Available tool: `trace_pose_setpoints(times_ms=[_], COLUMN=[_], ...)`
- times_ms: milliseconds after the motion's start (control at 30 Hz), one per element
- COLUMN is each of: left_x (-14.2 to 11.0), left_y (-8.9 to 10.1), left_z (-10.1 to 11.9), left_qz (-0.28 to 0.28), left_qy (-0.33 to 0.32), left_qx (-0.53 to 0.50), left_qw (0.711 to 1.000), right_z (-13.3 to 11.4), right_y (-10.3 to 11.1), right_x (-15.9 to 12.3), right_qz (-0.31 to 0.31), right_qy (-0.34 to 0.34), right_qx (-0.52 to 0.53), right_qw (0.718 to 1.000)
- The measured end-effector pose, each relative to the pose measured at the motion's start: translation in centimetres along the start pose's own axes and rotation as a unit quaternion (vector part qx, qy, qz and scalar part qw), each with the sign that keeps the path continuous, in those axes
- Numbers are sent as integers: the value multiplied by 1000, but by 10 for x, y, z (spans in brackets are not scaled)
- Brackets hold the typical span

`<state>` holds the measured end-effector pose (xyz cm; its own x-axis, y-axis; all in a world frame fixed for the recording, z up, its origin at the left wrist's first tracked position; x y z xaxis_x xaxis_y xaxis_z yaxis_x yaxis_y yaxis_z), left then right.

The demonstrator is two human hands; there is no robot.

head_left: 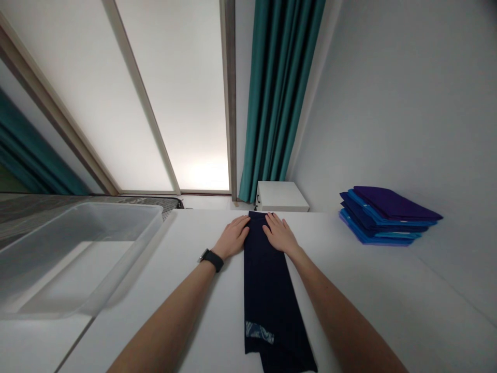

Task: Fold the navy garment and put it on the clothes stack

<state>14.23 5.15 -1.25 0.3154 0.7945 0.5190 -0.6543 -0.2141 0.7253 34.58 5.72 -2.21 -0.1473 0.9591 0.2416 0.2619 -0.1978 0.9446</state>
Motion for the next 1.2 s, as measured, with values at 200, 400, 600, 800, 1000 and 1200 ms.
trace_pose_setpoints(times_ms=[200, 400, 600, 800, 1000, 1200], left_x=[15, 26, 22, 22, 29, 46], left_y=[-1, -6, -9, -7, -7, -17], left_z=[-7, 2, 0, -1, -6, -9], left_qz=[-22, -70, -31, -33, -42, -92], left_qy=[-23, -59, -36, -22, -61, -97], left_qx=[-15, 57, 105, 90, 1, 11], left_qw=[999, 994, 993, 995, 997, 991], right_z=[-2, -1, -1, -3, -3, -2], right_y=[2, -1, -4, 1, 1, 1], right_x=[0, 0, 1, -1, 0, 1], right_qz=[-3, 2, 13, 5, 2, 1], right_qy=[-1, -2, -12, -15, -18, -16], right_qx=[1, -1, 4, 15, 18, 25], right_qw=[1000, 1000, 1000, 1000, 1000, 1000])
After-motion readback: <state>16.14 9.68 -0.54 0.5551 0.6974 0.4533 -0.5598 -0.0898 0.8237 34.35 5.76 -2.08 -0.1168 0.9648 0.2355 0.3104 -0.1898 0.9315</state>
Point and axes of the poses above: each hand's wrist, its own x-axis towards the middle knuckle, its own y-axis out of the back of the hand, z = x × y, the point moved 1 cm from there along x, towards the middle knuckle, and after that the axes turned 11 degrees about z, right-handed, at the moved point
